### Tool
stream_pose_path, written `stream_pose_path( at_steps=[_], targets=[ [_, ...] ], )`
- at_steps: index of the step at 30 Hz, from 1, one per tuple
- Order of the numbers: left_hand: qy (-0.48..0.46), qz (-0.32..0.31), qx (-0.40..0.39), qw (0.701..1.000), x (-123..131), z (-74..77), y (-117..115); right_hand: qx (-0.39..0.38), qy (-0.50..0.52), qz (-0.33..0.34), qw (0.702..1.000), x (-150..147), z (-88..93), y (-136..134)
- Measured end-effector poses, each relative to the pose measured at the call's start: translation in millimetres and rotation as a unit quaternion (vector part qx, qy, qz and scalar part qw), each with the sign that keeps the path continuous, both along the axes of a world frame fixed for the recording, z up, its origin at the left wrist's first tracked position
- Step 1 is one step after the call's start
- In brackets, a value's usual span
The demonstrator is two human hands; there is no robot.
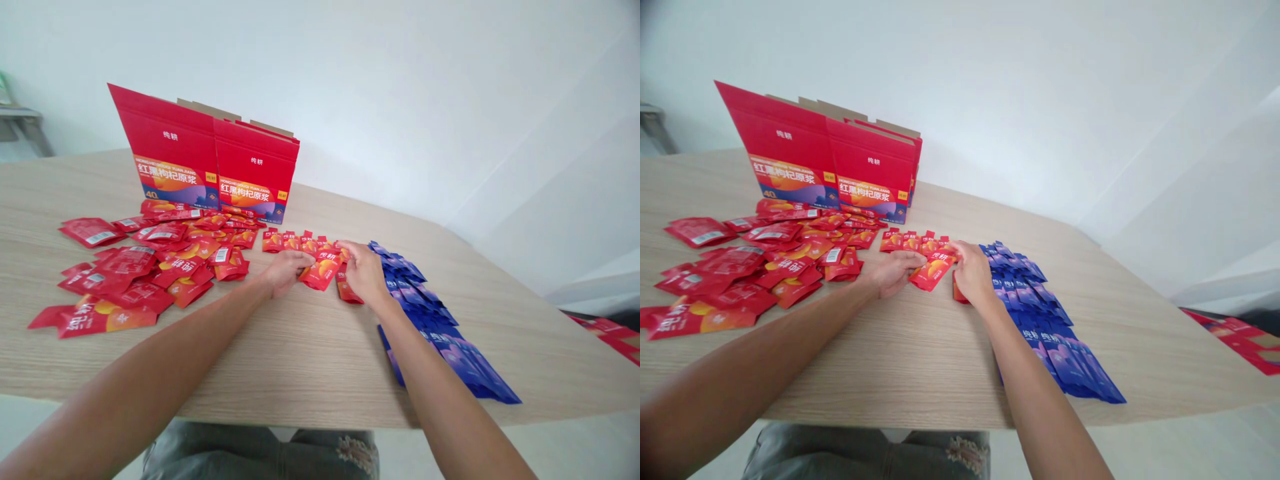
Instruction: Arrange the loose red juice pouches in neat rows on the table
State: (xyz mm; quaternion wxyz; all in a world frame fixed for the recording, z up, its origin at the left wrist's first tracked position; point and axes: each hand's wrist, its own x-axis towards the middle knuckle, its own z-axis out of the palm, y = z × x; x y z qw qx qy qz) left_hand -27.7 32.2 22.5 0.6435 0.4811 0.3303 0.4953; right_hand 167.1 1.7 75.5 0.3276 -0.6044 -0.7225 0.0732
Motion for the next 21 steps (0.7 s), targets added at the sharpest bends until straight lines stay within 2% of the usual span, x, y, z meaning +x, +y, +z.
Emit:
stream_pose_path(
  at_steps=[2, 4, 8, 15, 18, 21],
  targets=[
    [-0.002, -0.006, -0.018, 1.0, 1, -0.3, -1, -0.038, 0.08, -0.066, 0.994, 3, -3.7, 9],
    [0.008, -0.015, -0.039, 0.999, 2, 0.4, -4, -0.073, 0.12, -0.094, 0.986, 6, -10.1, 18],
    [0.074, -0.026, -0.051, 0.996, 5, 2.1, -9, -0.137, 0.179, -0.097, 0.97, 9, -21.7, 27],
    [0.201, -0.02, -0.035, 0.979, 15, -2.8, -10, -0.194, 0.242, -0.067, 0.948, 13, -25.8, 28],
    [0.26, -0.016, 0.004, 0.965, 16, -4.8, -10, -0.194, 0.238, -0.068, 0.949, 18, -30.8, 35],
    [0.356, 0.0, 0.099, 0.929, 16, -5.8, -10, -0.181, 0.214, -0.083, 0.956, 22, -37.7, 44]
  ],
)
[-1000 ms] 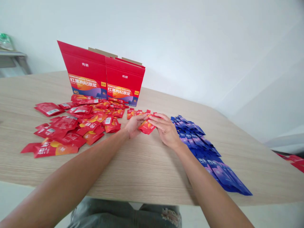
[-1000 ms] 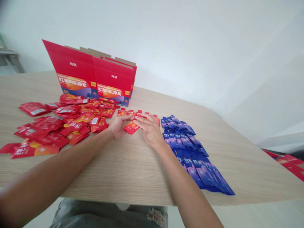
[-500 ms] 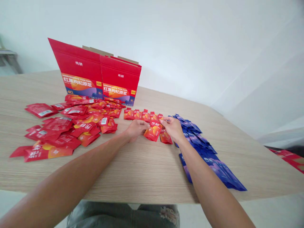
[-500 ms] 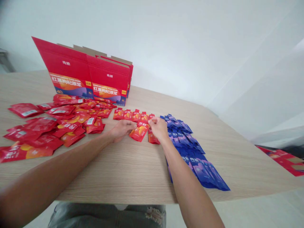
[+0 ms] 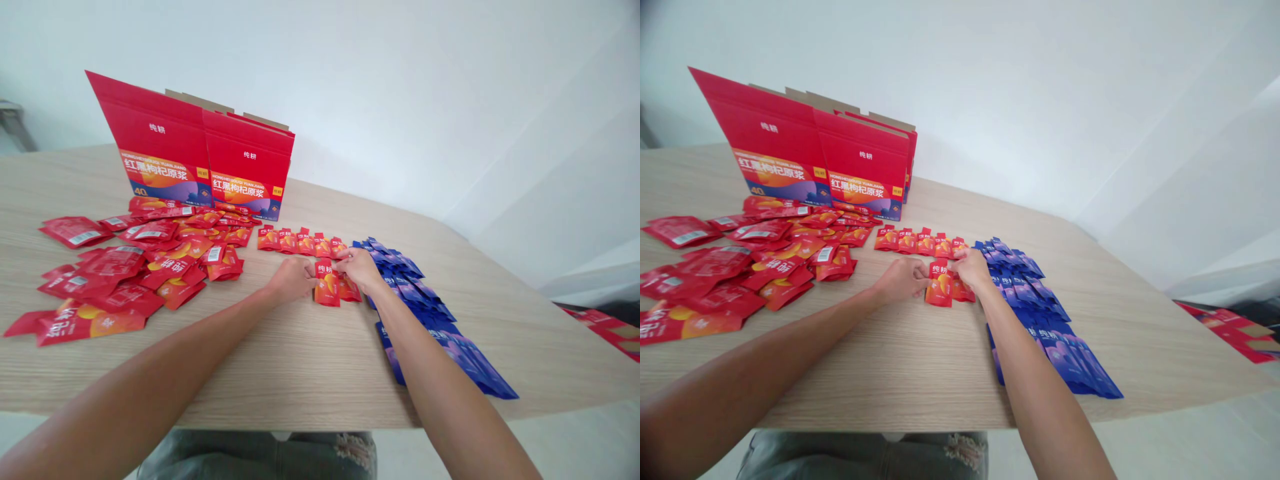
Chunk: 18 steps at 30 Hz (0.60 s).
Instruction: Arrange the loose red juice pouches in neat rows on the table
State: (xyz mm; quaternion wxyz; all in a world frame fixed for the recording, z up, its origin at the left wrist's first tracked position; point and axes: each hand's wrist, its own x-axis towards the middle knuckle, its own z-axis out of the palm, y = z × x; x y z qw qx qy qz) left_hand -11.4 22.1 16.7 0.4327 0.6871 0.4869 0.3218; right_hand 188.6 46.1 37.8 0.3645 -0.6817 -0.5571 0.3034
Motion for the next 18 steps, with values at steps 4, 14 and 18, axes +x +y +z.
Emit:
stream_pose_path(
  at_steps=[4, 14, 18],
  targets=[
    [0.083, 0.016, 0.128, 0.988, -1, -0.4, -1, 0.009, -0.046, -0.014, 0.999, 2, -6.8, 10],
    [0.171, -0.102, 0.26, 0.945, -4, 1.2, -13, 0.007, -0.03, -0.022, 0.999, -6, -2.8, 10],
    [0.201, -0.123, 0.269, 0.934, -4, -4.0, -11, 0.0, -0.005, -0.02, 1.0, -7, -0.3, 6]
  ],
)
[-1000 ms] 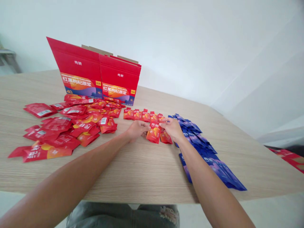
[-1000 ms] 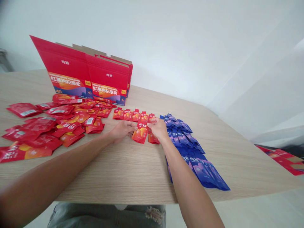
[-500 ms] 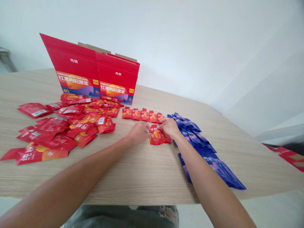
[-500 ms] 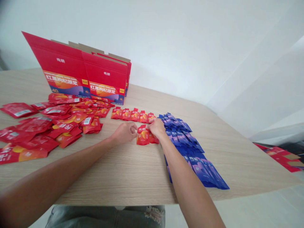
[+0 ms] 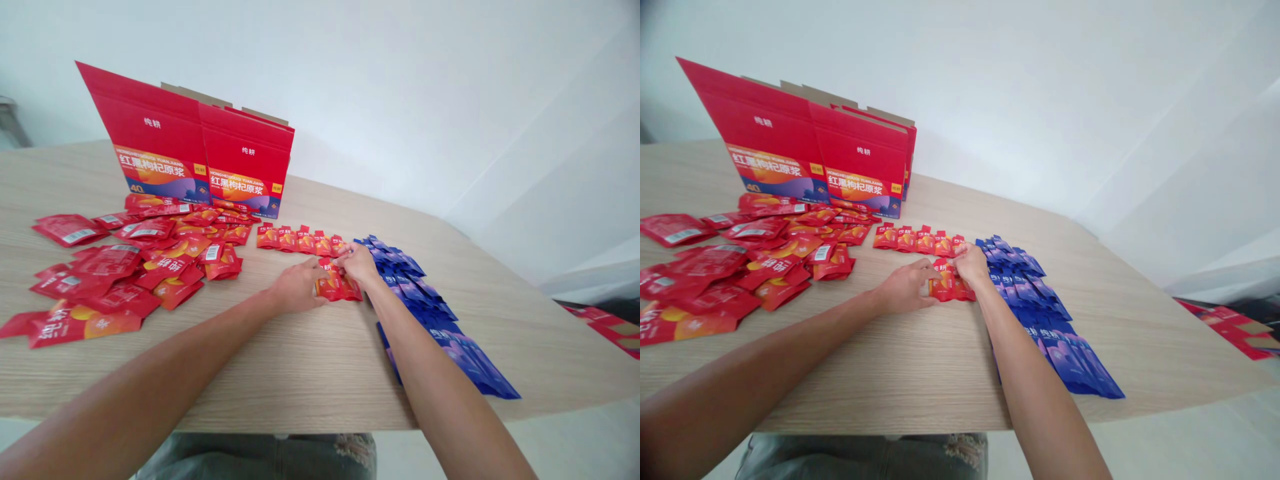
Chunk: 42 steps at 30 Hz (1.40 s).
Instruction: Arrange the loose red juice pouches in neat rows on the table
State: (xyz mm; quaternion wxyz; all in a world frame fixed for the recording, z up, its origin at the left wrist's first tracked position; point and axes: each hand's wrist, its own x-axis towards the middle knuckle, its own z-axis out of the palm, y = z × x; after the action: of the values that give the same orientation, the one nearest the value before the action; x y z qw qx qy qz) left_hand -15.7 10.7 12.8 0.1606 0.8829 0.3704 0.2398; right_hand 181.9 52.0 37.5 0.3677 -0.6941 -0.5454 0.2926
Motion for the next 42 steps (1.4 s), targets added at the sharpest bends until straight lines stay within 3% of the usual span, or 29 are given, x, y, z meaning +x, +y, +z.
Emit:
stream_pose_path(
  at_steps=[13, 23, 33, 37, 42],
  targets=[
    [0.047, 0.0, 0.018, 0.999, 0, 2.5, -1, -0.036, -0.005, 0.017, 0.999, 4, 7.6, 6],
    [0.043, 0.007, 0.023, 0.999, 1, 3.2, -3, -0.033, -0.02, 0.031, 0.999, 6, 2.7, 6],
    [0.074, 0.008, 0.034, 0.997, 3, 5.2, -5, 0.005, -0.17, 0.035, 0.985, 4, 9.8, 2],
    [0.041, 0.007, 0.035, 0.999, 4, 2.1, -5, 0.068, -0.243, 0.053, 0.966, -10, 19.3, -4],
    [-0.014, 0.029, 0.025, 0.999, 8, -7.5, -1, 0.117, -0.265, 0.131, 0.948, -62, 31.0, -16]
  ],
)
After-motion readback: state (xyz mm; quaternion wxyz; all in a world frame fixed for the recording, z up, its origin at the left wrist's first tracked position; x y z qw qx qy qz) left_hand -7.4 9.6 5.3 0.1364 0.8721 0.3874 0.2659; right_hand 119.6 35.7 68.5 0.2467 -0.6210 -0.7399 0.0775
